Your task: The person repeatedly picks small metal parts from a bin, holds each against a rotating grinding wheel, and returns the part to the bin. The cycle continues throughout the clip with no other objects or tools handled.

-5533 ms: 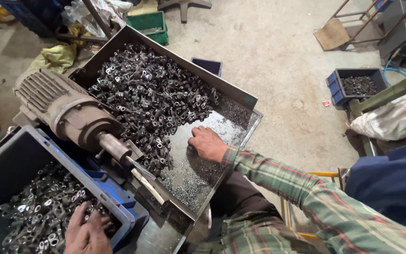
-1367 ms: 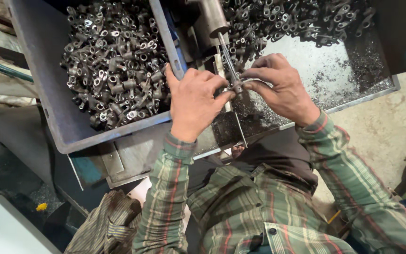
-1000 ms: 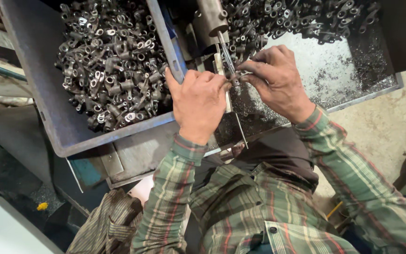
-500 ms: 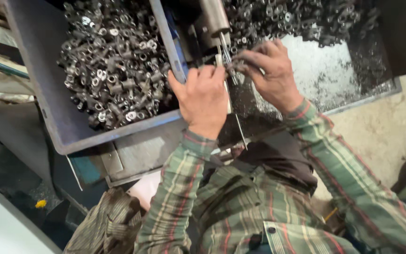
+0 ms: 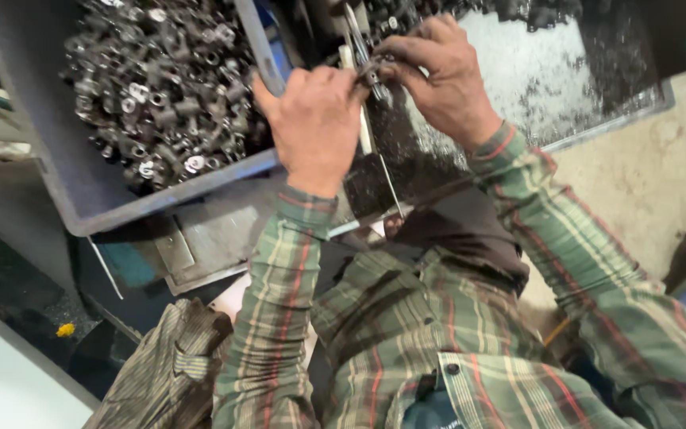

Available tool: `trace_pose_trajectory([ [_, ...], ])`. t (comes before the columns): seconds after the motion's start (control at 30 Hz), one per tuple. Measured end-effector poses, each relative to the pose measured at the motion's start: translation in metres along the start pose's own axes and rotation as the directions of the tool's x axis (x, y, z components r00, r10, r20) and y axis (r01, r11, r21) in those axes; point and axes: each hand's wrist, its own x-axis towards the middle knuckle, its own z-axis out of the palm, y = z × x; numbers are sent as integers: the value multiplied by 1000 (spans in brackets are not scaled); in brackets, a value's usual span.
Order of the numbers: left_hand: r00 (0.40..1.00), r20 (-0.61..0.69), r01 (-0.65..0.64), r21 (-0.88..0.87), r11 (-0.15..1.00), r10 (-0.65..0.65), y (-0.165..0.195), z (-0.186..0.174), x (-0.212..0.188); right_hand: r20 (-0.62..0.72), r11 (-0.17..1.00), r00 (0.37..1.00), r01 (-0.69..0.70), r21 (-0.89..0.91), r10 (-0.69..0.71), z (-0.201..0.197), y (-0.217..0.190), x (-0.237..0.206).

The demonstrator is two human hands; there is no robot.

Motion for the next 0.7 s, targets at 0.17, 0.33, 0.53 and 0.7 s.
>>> trace_pose_trajectory([
  [0.17, 992, 38, -115, -138, 984, 121, -11, -3, -9, 94, 990, 994, -68, 121, 57, -17, -9, -29],
  [0.33, 998, -52, 2, -399, 917, -24, -17, -5, -11, 164, 983, 979, -138, 124, 117, -37, -12, -58],
  [0.53, 995, 21, -94, -182, 979, 99, -16, -5, -11, 200, 824, 904, -427, 371, 378, -21, -26, -76],
  [0.7, 981, 81, -168, -84, 982, 175, -15, -8, -12, 215, 538, 869, -452, 712, 445, 26, -29, -60],
])
